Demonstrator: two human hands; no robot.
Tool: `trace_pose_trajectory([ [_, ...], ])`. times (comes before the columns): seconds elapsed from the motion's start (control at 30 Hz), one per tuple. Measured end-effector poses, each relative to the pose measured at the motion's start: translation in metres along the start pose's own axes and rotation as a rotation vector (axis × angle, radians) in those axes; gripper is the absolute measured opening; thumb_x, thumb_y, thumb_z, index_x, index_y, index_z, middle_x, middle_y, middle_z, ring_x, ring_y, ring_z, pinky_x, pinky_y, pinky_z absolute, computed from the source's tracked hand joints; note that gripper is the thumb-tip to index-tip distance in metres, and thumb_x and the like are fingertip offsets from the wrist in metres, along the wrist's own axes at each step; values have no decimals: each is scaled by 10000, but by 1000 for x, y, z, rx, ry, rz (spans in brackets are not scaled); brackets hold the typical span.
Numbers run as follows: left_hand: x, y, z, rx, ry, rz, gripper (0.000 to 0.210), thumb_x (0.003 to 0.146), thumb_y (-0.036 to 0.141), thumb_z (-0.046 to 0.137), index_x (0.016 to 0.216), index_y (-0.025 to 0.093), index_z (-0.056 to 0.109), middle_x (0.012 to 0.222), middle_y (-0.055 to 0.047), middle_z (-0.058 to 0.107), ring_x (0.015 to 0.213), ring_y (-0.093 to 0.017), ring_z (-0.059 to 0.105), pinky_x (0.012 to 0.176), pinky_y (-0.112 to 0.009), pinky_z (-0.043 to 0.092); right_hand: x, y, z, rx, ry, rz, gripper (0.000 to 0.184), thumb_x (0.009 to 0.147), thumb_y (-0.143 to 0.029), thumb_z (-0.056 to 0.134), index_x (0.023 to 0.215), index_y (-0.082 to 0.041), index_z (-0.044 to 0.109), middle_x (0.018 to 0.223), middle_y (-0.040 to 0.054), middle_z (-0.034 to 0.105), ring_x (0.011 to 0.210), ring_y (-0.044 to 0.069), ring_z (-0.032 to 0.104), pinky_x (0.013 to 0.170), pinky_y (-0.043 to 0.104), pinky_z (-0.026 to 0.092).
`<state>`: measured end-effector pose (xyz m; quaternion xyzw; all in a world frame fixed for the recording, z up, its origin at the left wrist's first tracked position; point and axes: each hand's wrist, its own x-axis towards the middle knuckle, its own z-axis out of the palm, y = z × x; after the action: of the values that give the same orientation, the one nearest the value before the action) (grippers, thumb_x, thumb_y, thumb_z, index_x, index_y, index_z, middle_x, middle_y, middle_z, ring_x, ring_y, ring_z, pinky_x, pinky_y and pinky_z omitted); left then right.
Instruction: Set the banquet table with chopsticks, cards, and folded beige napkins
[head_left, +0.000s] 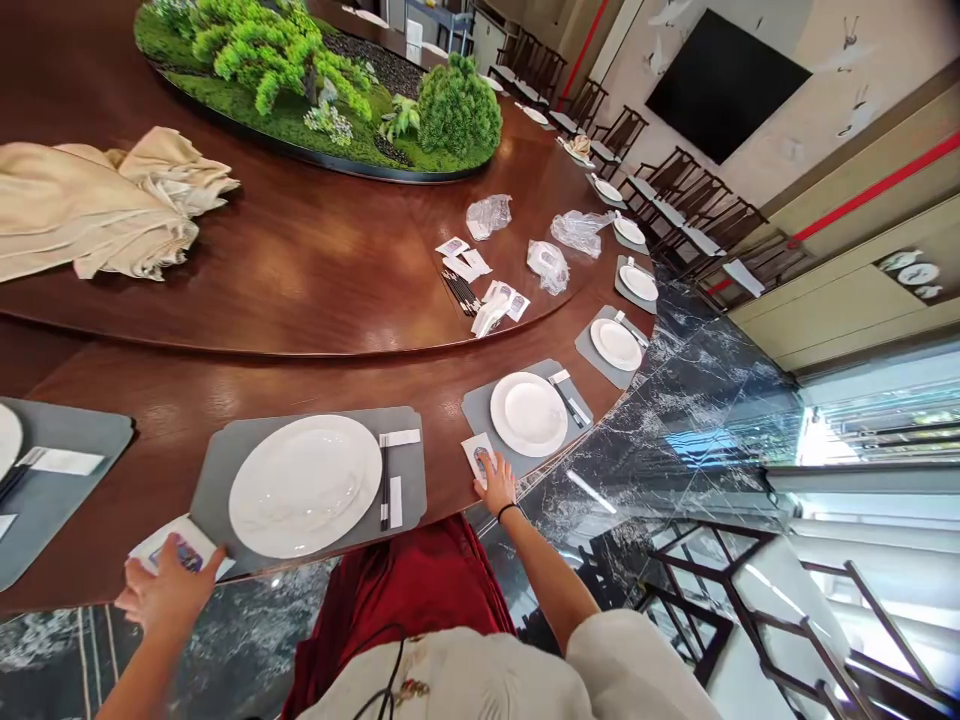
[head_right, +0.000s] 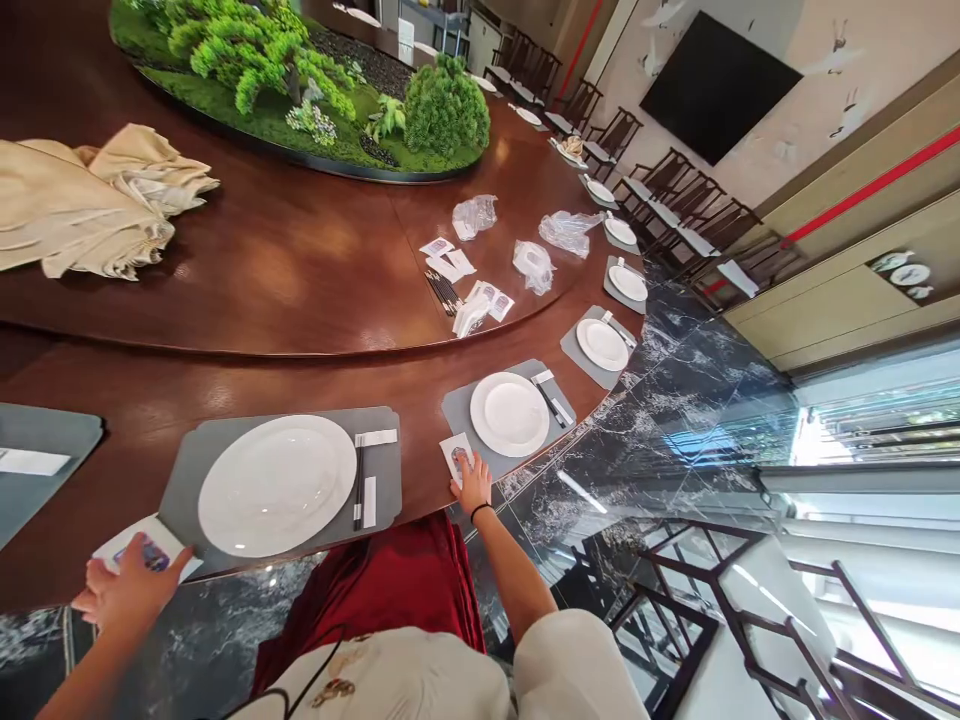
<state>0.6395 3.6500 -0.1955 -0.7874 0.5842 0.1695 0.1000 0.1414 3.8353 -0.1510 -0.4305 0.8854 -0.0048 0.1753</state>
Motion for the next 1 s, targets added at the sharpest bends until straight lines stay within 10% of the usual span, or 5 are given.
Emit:
trace_pose_trajectory([
  [0.27,-1,5,-17,-288,46,-94,773,746,606,484,1431,308,285,1498,-209,153,1298,-491,282,899,-613,371,7,4,-15,-148,-104,-412,836,703,-203,638,1472,-303,329,1597,31,82,1374,371,255,1056,487,315],
  [0.37,2,10,-28,-325,31,-154,845,681,539,603,1426,294,289,1435,-224,219,1259,-476,329,891,-575,391,34,9,-24,-249,-211,-652,833,641,-139,643,1410,-371,419,1573,-31,195,1448,329,91,1134,544,144],
  [0.53,15,10,-32,-385,39,-261,910,607,441,680,1413,260,297,1369,-212,308,1227,-470,346,876,-556,402,72,1,-26,-288,-217,-884,657,660,-243,649,1305,-262,526,1423,77,444,1376,316,277,1141,527,90],
  [0.77,13,10,3,-290,57,170,784,767,407,585,1472,327,253,1477,-161,233,1306,-424,296,984,-572,329,53,-21,-2,-178,-19,-497,540,732,-420,604,1193,-161,496,1138,131,532,1053,280,483,939,412,347],
  [1.0,10,-4,25,-125,130,331,643,929,519,316,1507,255,220,1596,-162,26,1448,-372,55,1088,-633,146,28,29,21,-33,298,-64,586,904,-461,403,1407,-161,364,1305,188,467,1140,332,473,884,436,404],
])
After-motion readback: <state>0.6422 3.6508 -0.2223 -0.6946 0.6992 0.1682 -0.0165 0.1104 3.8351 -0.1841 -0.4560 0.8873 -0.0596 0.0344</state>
